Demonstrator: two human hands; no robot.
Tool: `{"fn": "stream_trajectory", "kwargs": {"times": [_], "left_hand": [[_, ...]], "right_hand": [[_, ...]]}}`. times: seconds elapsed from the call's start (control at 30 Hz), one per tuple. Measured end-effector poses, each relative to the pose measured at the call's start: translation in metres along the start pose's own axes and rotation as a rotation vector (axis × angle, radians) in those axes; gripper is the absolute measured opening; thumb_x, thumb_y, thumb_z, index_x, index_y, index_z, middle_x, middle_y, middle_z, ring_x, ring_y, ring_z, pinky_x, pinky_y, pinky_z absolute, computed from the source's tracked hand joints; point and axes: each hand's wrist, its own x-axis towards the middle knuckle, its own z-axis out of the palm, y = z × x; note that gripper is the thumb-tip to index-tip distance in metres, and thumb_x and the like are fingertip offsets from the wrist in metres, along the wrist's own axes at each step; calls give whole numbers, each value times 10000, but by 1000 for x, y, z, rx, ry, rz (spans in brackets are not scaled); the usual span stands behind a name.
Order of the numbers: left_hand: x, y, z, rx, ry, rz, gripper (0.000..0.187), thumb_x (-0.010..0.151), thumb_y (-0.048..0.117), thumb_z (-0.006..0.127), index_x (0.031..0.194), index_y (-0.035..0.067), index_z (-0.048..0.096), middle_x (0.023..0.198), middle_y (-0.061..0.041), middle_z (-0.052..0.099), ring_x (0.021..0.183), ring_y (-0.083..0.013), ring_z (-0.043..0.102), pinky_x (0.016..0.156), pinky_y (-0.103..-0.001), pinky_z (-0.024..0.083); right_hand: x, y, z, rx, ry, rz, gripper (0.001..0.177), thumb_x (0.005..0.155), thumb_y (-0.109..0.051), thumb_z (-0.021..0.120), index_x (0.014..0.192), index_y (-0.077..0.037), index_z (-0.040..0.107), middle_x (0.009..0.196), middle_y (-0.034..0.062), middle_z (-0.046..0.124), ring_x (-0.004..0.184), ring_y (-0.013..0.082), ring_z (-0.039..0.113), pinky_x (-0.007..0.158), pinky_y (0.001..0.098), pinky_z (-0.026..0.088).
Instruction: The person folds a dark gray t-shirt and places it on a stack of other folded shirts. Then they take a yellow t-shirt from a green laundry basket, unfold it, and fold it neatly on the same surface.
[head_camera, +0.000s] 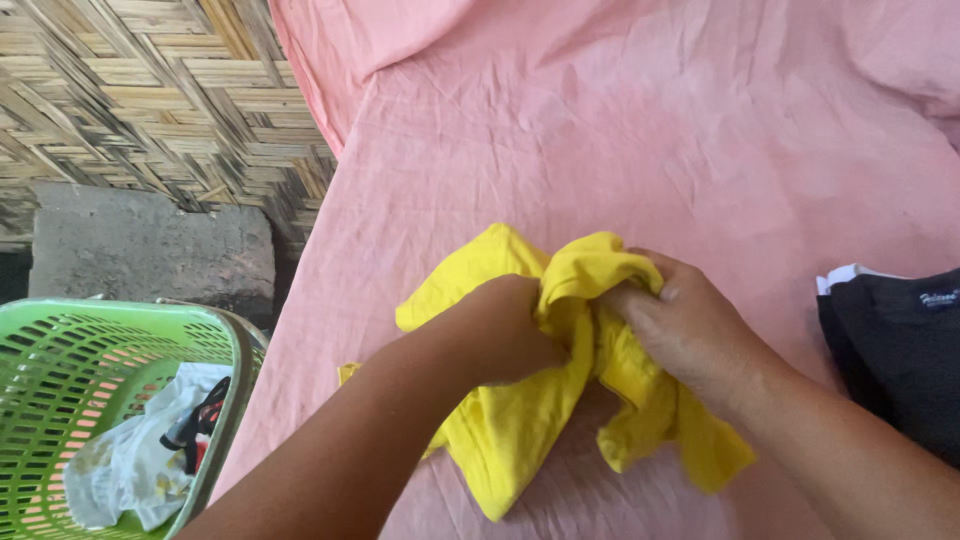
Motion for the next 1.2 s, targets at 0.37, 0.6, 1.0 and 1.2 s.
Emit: {"fn": "stream_trajectory", "kwargs": {"times": [0.37, 0.6, 1.0, 1.2], "left_hand": [[-1, -20, -15, -136, 22, 8, 308, 827, 245, 726, 1110, 123, 739, 1007, -108, 777, 969, -275, 749, 842, -406, 569], [-30, -14, 12, 14, -149, -67, 623, 593, 224, 866, 1190, 194, 690, 1111, -70, 749, 1062, -272, 698, 894, -399, 560], [-3, -10, -13, -99, 77, -504, 243, 999, 236, 559, 1168, 115, 686, 1037, -183, 745, 938, -372, 752, 819, -471, 592], [23, 10, -11, -670, 391, -23, 262, 988, 143, 439, 1107, 54, 655, 945, -166, 747, 859, -316, 722, 740, -417, 574]], "right_hand": [[2, -2, 15, -374, -257, 115, 352, 853, -299, 763, 1155, -118, 752, 1009, 40, 817, 892, 148, 742, 812, 332, 585], [2, 15, 12, -409, -393, 68, 326, 786, -243, 768, 1067, -80, 788, 916, 53, 828, 848, 151, 748, 792, 321, 590], [20, 11, -33, -242, 97, 0, 325, 886, -293, 724, 1102, -55, 766, 872, 75, 802, 714, 187, 735, 669, 370, 582], [10, 0, -60, -464, 430, -530, 334, 912, -182, 697, 1220, -57, 659, 997, 123, 767, 913, 255, 750, 769, 363, 549]]}}
